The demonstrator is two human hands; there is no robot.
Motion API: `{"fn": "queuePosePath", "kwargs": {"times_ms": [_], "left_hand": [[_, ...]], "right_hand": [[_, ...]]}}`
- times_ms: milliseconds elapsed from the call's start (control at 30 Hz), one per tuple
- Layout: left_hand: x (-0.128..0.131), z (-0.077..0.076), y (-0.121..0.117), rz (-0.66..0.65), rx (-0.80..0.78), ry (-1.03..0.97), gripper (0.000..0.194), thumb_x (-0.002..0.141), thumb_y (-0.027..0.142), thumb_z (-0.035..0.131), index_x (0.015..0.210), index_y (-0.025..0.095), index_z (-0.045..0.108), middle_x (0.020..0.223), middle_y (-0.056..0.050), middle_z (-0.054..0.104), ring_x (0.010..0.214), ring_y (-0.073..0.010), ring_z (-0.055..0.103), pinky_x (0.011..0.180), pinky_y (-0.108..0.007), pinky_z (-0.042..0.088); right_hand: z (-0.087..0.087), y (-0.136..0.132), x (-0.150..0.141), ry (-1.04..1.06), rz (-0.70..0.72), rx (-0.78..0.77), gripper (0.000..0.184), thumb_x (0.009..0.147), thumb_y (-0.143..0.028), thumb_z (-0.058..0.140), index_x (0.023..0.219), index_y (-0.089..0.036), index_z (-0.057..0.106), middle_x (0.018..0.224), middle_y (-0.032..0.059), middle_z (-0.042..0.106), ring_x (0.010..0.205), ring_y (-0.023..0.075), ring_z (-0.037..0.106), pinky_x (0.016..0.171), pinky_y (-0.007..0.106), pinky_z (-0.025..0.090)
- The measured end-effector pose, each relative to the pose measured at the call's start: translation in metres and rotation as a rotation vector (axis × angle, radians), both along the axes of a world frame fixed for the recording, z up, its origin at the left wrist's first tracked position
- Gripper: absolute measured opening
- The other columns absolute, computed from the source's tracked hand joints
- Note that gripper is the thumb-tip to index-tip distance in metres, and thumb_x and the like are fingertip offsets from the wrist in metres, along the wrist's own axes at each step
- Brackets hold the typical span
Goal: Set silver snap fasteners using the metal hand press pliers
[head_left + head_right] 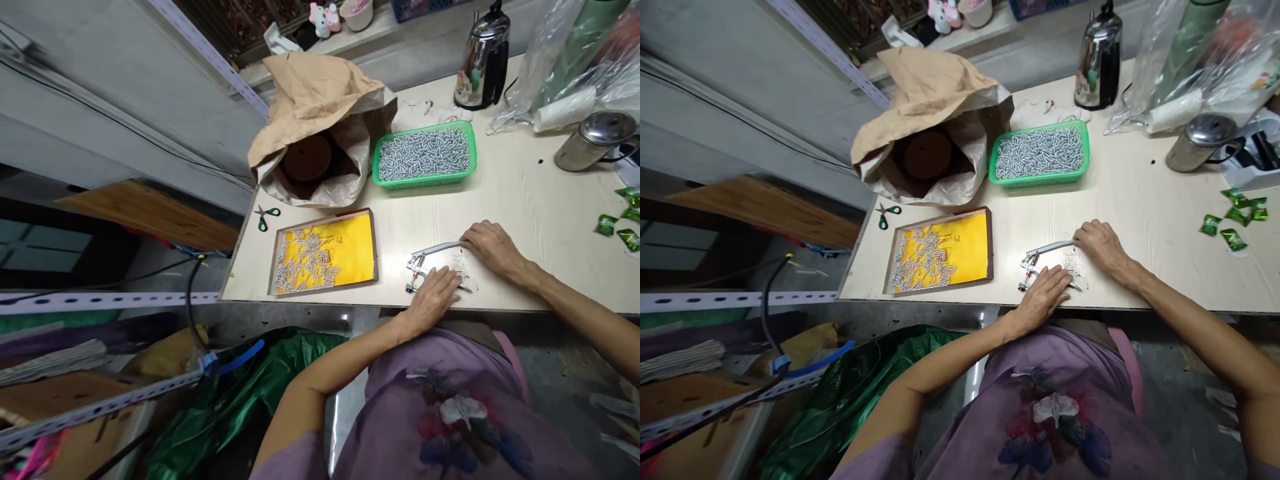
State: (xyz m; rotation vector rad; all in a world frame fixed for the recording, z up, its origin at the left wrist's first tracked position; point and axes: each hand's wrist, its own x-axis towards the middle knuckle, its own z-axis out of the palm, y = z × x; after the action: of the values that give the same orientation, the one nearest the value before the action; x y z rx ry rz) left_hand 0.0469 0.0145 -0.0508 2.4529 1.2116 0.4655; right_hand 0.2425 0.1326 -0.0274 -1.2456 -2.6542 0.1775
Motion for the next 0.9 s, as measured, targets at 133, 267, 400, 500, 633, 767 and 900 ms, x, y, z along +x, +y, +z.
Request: {"fn": "queuePosePath", "kwargs": {"times_ms": [133,267,400,500,633,767,900], "left_hand": [[0.003,0.002,-0.004,0.028,-0.018,-0.054,0.049,0.097,0.041,0.043,0.138,0.014,0.045,0.140,-0.020,0.052,0.141,-0.0286,0.037,0.116,-0.055,0.030],[0.004,0.013,-0.007,-0.009,-0.010,-0.078,0.046,0.097,0.042,0.043,0.130,0.012,0.053,0.132,-0.019,0.059,0.134,-0.0279,0.047,0.112,-0.049,0.039],[-0.022,0.017,-0.028,-0.184,0.044,-0.084,0.031,0.098,0.037,0.044,0.110,0.019,0.066,0.103,-0.009,0.071,0.105,-0.0194,0.065,0.096,-0.034,0.053],[-0.075,0.023,-0.032,0.038,0.137,-0.001,0.025,0.097,0.031,0.046,0.101,0.020,0.068,0.089,-0.006,0.071,0.086,-0.0159,0.066,0.081,-0.031,0.055],[-0.161,0.045,-0.004,0.740,0.174,0.260,0.024,0.096,0.023,0.046,0.095,0.018,0.069,0.090,-0.009,0.069,0.089,-0.0189,0.060,0.083,-0.035,0.052],[-0.208,0.060,0.025,1.009,-0.030,0.461,0.020,0.093,0.024,0.053,0.090,0.014,0.070,0.095,-0.011,0.068,0.099,-0.0235,0.058,0.085,-0.035,0.049],[-0.213,0.059,0.035,0.970,-0.154,0.552,0.020,0.091,0.027,0.056,0.091,0.013,0.070,0.102,-0.013,0.068,0.106,-0.0249,0.058,0.087,-0.033,0.047]], "right_hand": [[0.012,0.009,-0.020,-0.018,-0.004,0.059,0.024,0.094,-0.021,0.047,0.087,-0.018,0.069,0.087,0.0127,0.066,0.085,0.0263,0.049,0.070,0.038,0.033],[0.029,-0.012,-0.061,-0.007,0.285,-0.009,0.014,0.088,-0.018,0.058,0.093,-0.023,0.071,0.097,0.0096,0.066,0.091,0.0249,0.049,0.072,0.035,0.032],[0.030,-0.033,-0.093,0.005,0.568,-0.064,0.013,0.087,-0.016,0.061,0.078,-0.022,0.069,0.089,0.0072,0.064,0.088,0.0219,0.048,0.070,0.033,0.033],[0.025,-0.034,-0.101,0.027,0.616,-0.048,0.021,0.088,-0.014,0.056,0.069,-0.021,0.063,0.084,0.0076,0.062,0.082,0.0211,0.047,0.067,0.034,0.033],[0.018,-0.030,-0.100,0.195,0.681,-0.126,0.030,0.095,-0.014,0.038,0.076,-0.021,0.060,0.082,0.0070,0.060,0.076,0.0201,0.048,0.066,0.034,0.038],[0.021,-0.016,-0.090,0.549,0.522,-0.143,0.026,0.098,-0.021,0.036,0.089,-0.022,0.060,0.081,0.0066,0.062,0.078,0.0201,0.056,0.068,0.034,0.046],[0.048,0.026,-0.078,0.705,0.123,0.072,0.012,0.093,-0.026,0.051,0.091,-0.023,0.062,0.080,0.0041,0.065,0.072,0.0192,0.060,0.066,0.033,0.048]]}}
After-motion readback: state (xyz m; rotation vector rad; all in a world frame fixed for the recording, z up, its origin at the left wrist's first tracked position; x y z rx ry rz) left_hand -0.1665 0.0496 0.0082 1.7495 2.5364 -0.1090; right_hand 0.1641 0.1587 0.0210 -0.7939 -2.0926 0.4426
